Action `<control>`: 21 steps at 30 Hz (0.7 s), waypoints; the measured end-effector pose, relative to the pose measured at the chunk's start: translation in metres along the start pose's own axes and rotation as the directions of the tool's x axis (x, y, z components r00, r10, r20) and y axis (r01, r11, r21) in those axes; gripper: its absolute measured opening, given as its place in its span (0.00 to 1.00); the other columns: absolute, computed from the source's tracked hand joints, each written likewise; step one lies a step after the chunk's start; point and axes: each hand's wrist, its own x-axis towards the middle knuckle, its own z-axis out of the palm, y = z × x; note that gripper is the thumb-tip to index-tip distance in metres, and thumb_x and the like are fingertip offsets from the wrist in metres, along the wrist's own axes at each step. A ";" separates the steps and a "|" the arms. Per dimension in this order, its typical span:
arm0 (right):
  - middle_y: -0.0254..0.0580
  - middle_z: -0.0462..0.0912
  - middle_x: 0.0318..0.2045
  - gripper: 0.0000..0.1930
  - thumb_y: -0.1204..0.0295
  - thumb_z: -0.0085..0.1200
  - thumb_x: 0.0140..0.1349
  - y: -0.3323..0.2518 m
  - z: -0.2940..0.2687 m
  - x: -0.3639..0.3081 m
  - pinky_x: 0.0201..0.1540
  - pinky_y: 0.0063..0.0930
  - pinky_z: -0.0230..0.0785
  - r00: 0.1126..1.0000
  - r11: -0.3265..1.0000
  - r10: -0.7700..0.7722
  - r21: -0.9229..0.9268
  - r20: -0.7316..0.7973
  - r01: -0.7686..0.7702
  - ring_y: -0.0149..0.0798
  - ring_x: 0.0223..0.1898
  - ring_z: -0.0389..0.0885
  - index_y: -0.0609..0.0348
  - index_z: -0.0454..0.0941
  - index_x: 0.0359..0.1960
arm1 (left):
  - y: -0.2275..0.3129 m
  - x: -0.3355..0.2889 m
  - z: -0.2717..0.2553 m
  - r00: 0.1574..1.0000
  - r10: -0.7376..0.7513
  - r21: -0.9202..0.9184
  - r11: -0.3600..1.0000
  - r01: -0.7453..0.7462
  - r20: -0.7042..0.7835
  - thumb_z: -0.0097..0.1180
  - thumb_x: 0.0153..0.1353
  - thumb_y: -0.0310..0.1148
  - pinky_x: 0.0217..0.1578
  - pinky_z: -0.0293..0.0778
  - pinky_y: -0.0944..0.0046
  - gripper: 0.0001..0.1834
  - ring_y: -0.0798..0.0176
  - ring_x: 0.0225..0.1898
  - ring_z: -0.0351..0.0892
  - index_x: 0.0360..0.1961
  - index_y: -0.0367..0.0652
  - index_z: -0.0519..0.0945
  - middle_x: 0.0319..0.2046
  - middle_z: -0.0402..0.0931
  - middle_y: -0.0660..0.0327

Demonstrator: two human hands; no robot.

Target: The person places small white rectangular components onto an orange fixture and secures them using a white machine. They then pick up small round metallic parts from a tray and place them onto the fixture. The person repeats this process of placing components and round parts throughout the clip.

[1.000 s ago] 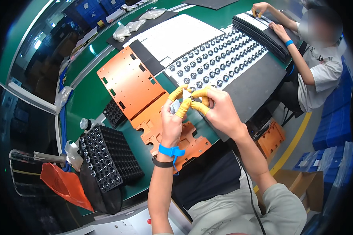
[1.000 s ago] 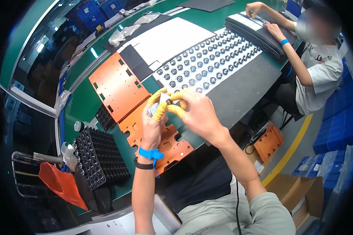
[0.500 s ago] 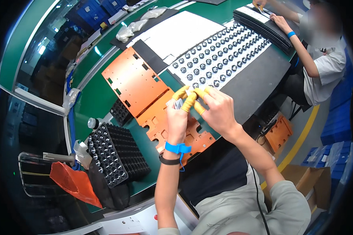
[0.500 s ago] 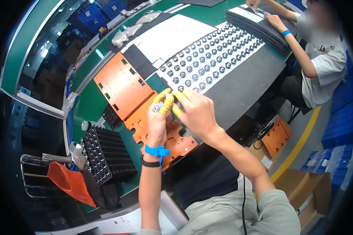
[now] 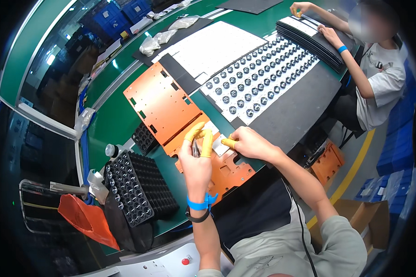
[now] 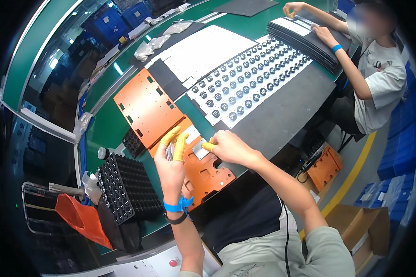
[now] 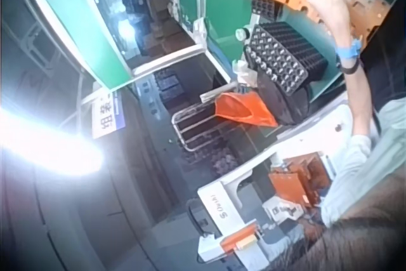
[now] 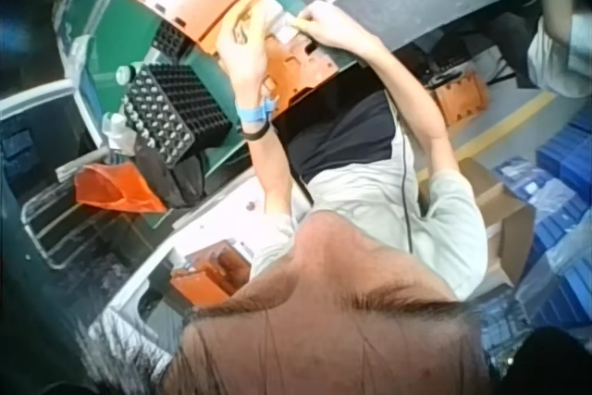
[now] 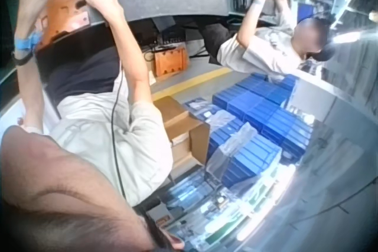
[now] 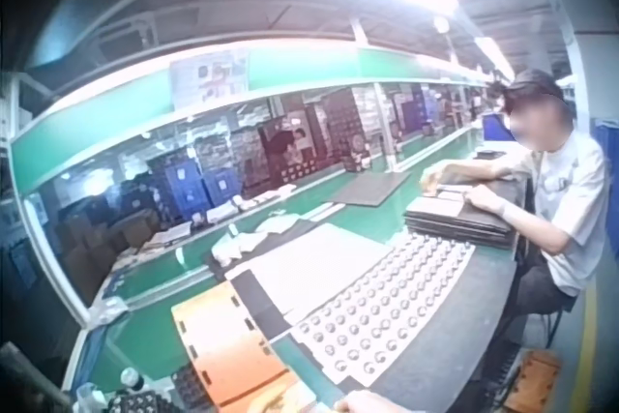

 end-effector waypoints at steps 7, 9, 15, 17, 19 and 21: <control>0.32 0.68 0.12 0.24 0.58 0.53 0.68 -0.006 -0.015 0.016 0.18 0.25 0.60 0.932 0.975 0.154 0.103 0.327 -0.197 0.25 0.15 0.64 0.65 0.74 0.19 | 0.013 -0.040 -0.021 0.986 -0.148 -0.334 0.928 0.165 0.075 0.52 0.70 0.38 0.19 0.59 0.75 0.20 0.77 0.22 0.64 0.56 0.33 0.74 0.43 0.79 0.55; 0.30 0.67 0.12 0.23 0.58 0.52 0.69 0.002 -0.018 0.022 0.16 0.24 0.59 0.912 0.965 0.136 0.157 0.386 -0.210 0.25 0.12 0.65 0.62 0.72 0.19 | 0.008 -0.052 -0.023 0.968 -0.166 -0.550 0.799 0.243 0.186 0.50 0.70 0.41 0.20 0.59 0.74 0.23 0.74 0.22 0.64 0.57 0.34 0.73 0.40 0.78 0.55; 0.33 0.70 0.12 0.24 0.59 0.50 0.70 -0.017 -0.017 0.019 0.17 0.25 0.61 0.932 0.984 0.177 -0.063 0.316 -0.165 0.27 0.13 0.68 0.64 0.73 0.19 | 0.009 -0.073 -0.020 0.978 -0.201 -0.483 0.852 0.202 0.055 0.52 0.69 0.39 0.22 0.60 0.74 0.21 0.75 0.24 0.64 0.56 0.33 0.74 0.38 0.77 0.57; 0.34 0.71 0.12 0.24 0.60 0.49 0.71 -0.016 -0.017 0.020 0.17 0.26 0.64 0.923 0.985 0.169 -0.042 0.344 -0.165 0.28 0.13 0.70 0.65 0.74 0.19 | 0.002 -0.072 -0.018 0.985 -0.167 -0.186 0.970 0.156 -0.044 0.56 0.67 0.35 0.24 0.61 0.74 0.18 0.76 0.26 0.65 0.53 0.33 0.77 0.37 0.77 0.60; 0.35 0.71 0.13 0.24 0.60 0.49 0.70 -0.010 -0.018 0.025 0.18 0.26 0.65 0.913 0.987 0.147 -0.002 0.381 -0.158 0.29 0.13 0.71 0.66 0.74 0.20 | 0.001 -0.067 -0.008 0.996 0.057 0.345 0.938 -0.031 -0.064 0.60 0.62 0.27 0.27 0.67 0.68 0.16 0.72 0.26 0.68 0.50 0.33 0.78 0.38 0.78 0.62; 0.35 0.72 0.14 0.24 0.60 0.49 0.71 -0.014 -0.021 0.029 0.19 0.26 0.67 0.897 0.985 0.169 -0.030 0.409 -0.172 0.30 0.14 0.72 0.67 0.74 0.20 | -0.004 -0.065 -0.002 0.991 0.129 0.637 0.762 -0.120 0.032 0.60 0.59 0.26 0.31 0.73 0.61 0.17 0.61 0.28 0.76 0.50 0.32 0.78 0.39 0.79 0.56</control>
